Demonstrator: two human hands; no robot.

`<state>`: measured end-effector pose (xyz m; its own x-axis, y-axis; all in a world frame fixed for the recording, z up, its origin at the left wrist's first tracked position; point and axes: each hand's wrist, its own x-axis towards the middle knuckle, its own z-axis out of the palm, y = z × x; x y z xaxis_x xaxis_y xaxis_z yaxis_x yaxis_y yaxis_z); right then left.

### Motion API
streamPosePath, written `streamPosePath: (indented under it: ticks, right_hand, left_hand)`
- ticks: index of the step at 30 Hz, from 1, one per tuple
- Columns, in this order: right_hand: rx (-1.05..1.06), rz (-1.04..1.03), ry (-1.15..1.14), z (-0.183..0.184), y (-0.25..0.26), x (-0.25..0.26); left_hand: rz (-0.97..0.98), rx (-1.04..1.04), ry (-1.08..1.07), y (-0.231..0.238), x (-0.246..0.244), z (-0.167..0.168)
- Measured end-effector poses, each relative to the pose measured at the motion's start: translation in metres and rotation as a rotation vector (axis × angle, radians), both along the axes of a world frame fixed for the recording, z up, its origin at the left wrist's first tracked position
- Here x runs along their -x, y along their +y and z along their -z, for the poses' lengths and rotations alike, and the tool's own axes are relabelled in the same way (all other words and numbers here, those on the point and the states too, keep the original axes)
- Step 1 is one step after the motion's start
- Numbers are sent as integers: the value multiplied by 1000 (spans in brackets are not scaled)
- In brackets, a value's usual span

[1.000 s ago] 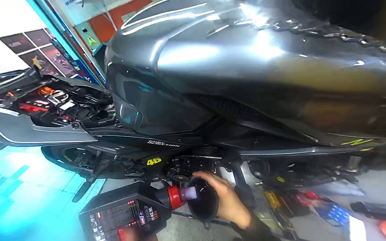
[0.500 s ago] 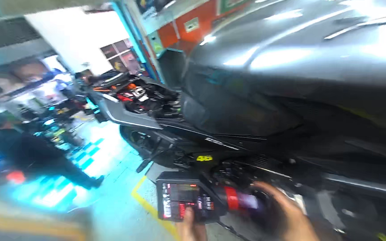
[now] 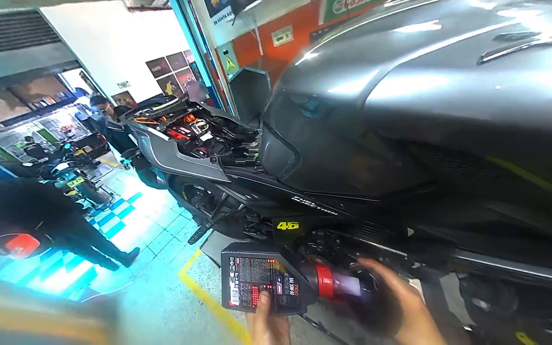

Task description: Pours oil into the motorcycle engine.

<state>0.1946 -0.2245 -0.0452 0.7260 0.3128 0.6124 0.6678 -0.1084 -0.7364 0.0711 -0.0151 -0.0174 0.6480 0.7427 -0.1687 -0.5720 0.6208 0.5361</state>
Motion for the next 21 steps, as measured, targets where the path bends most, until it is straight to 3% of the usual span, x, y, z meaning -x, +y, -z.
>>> streamPosePath:
  ticks: [14, 21]
  right_hand:
    - [-4, -28, 36, -2, -1, 2]
    - [3, -40, 42, -3, -1, 1]
  left_hand:
    - [87, -167, 0, 3, 2, 2]
    - [114, -167, -9, 19, 5, 26]
